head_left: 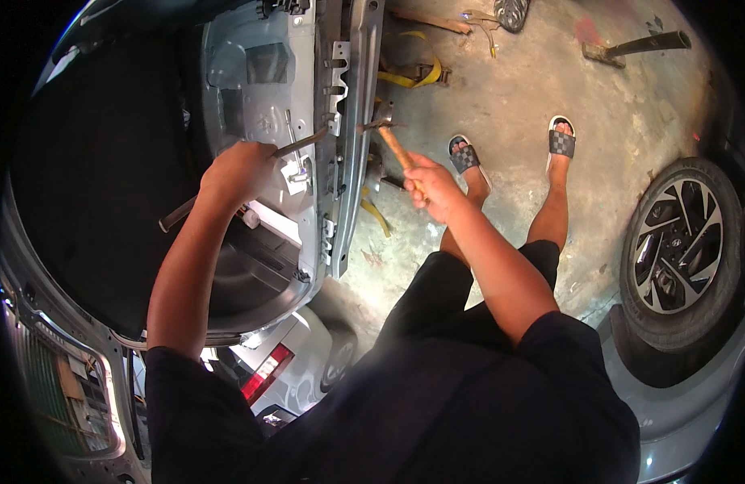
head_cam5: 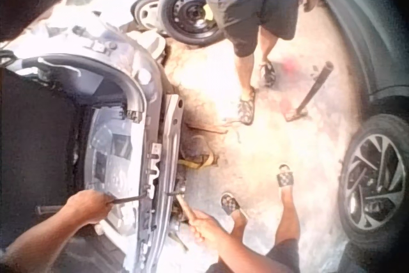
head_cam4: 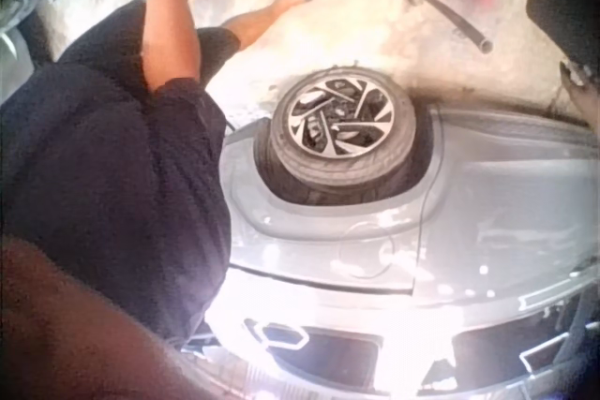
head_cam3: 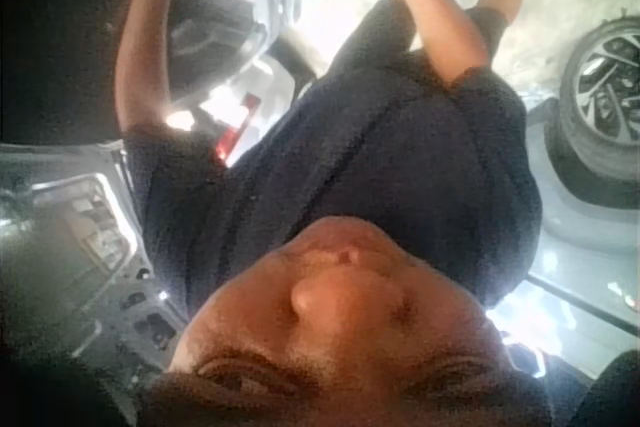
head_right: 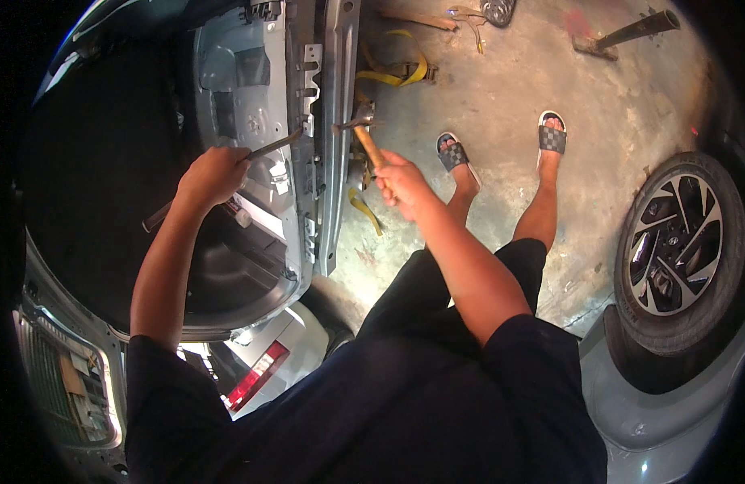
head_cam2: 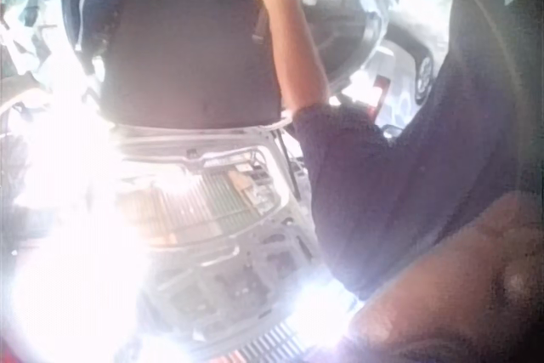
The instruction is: The person uses a hammer and a metal pry bar to work on the metal frame of a car trunk lid. They repeatedly strike the metal with the hammer and use the pry bar to adjust or separate parts of the trunk's internal structure.
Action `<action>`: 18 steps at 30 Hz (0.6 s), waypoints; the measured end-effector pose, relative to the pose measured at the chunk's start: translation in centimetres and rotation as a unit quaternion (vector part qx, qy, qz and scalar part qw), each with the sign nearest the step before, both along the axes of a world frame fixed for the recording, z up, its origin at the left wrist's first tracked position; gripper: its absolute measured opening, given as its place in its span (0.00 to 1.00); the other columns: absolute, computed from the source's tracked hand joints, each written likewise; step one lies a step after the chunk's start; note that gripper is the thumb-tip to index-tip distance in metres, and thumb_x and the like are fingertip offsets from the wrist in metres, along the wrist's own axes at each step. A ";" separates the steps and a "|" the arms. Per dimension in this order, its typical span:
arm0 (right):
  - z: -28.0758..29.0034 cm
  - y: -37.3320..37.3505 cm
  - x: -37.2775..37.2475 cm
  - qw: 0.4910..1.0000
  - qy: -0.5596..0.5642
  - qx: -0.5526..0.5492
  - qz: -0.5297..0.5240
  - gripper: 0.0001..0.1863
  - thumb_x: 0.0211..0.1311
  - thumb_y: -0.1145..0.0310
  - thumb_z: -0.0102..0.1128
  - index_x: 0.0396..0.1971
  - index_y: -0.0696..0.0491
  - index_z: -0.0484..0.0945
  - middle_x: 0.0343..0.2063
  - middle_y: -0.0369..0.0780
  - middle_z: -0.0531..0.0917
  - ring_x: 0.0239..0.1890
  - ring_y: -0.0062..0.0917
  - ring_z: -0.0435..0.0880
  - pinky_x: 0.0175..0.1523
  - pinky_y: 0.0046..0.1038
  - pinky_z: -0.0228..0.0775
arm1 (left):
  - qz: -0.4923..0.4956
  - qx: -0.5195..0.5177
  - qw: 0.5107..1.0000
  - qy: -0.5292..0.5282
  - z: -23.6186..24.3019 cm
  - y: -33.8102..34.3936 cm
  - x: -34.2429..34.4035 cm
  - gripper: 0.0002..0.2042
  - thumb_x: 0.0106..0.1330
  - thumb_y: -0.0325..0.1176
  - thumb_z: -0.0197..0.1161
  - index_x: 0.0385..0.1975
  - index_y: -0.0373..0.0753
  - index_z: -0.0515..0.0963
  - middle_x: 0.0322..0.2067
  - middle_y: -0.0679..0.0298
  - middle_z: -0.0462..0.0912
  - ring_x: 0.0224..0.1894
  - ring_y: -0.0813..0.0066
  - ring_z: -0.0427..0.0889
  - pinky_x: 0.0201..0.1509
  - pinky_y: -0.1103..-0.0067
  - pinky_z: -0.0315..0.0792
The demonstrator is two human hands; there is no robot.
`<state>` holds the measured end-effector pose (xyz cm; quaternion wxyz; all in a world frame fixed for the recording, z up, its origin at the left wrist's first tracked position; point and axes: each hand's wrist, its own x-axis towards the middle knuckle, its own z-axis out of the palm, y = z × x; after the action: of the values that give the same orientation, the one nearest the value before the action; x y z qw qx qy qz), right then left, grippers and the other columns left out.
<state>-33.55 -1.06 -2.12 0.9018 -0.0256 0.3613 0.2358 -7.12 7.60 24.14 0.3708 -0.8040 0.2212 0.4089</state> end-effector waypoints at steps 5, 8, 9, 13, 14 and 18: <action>-0.6 0.4 2.2 0.981 0.149 -0.090 -0.085 0.25 0.75 0.71 0.55 0.70 0.41 0.71 0.26 0.32 0.73 0.22 0.17 0.69 0.25 0.23 0.61 | 0.003 0.010 1.000 0.001 0.3 -0.5 -0.2 0.16 0.76 0.40 0.55 0.56 0.47 0.86 0.46 0.49 0.89 0.51 0.45 0.88 0.58 0.58 0.80; 0.3 -1.2 3.1 0.989 0.100 -0.042 -0.097 0.23 0.75 0.70 0.55 0.68 0.41 0.73 0.26 0.31 0.72 0.22 0.16 0.68 0.25 0.23 0.61 | -0.020 -0.019 1.000 -0.004 0.3 0.3 -0.9 0.13 0.77 0.40 0.57 0.46 0.41 0.86 0.42 0.49 0.89 0.47 0.44 0.89 0.53 0.55 0.81; 0.5 -1.9 3.4 0.992 0.073 -0.022 -0.096 0.24 0.75 0.70 0.55 0.68 0.41 0.73 0.26 0.31 0.72 0.22 0.16 0.68 0.26 0.22 0.61 | -0.018 -0.020 1.000 -0.009 0.6 0.1 -0.9 0.13 0.77 0.41 0.57 0.46 0.41 0.86 0.42 0.48 0.89 0.47 0.44 0.89 0.53 0.55 0.81; -0.4 -3.4 2.4 0.998 -0.054 0.011 -0.021 0.25 0.76 0.67 0.56 0.71 0.43 0.70 0.27 0.32 0.73 0.22 0.15 0.68 0.26 0.22 0.60 | 0.003 -0.012 1.000 -0.019 0.4 -0.1 -1.0 0.15 0.77 0.40 0.55 0.53 0.45 0.86 0.44 0.48 0.89 0.49 0.44 0.88 0.55 0.56 0.80; -1.5 -3.3 1.9 0.999 -0.032 0.004 -0.023 0.26 0.76 0.67 0.56 0.71 0.43 0.70 0.28 0.32 0.74 0.22 0.15 0.68 0.26 0.22 0.60 | 0.010 -0.007 1.000 -0.025 0.5 -0.2 -0.9 0.16 0.77 0.40 0.55 0.56 0.47 0.86 0.44 0.48 0.89 0.50 0.44 0.88 0.57 0.56 0.80; -4.7 -1.9 1.2 0.972 0.204 -0.069 -0.098 0.15 0.75 0.69 0.55 0.58 0.46 0.75 0.29 0.33 0.74 0.24 0.18 0.69 0.26 0.23 0.61 | 0.012 -0.004 0.999 -0.035 1.2 -2.4 -1.6 0.16 0.77 0.40 0.55 0.55 0.46 0.86 0.44 0.48 0.89 0.49 0.44 0.88 0.57 0.56 0.80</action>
<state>-32.38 -2.95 -6.84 0.8239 -0.0037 0.5537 0.1207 -8.69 5.24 25.36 0.3701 -0.8219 0.2003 0.3839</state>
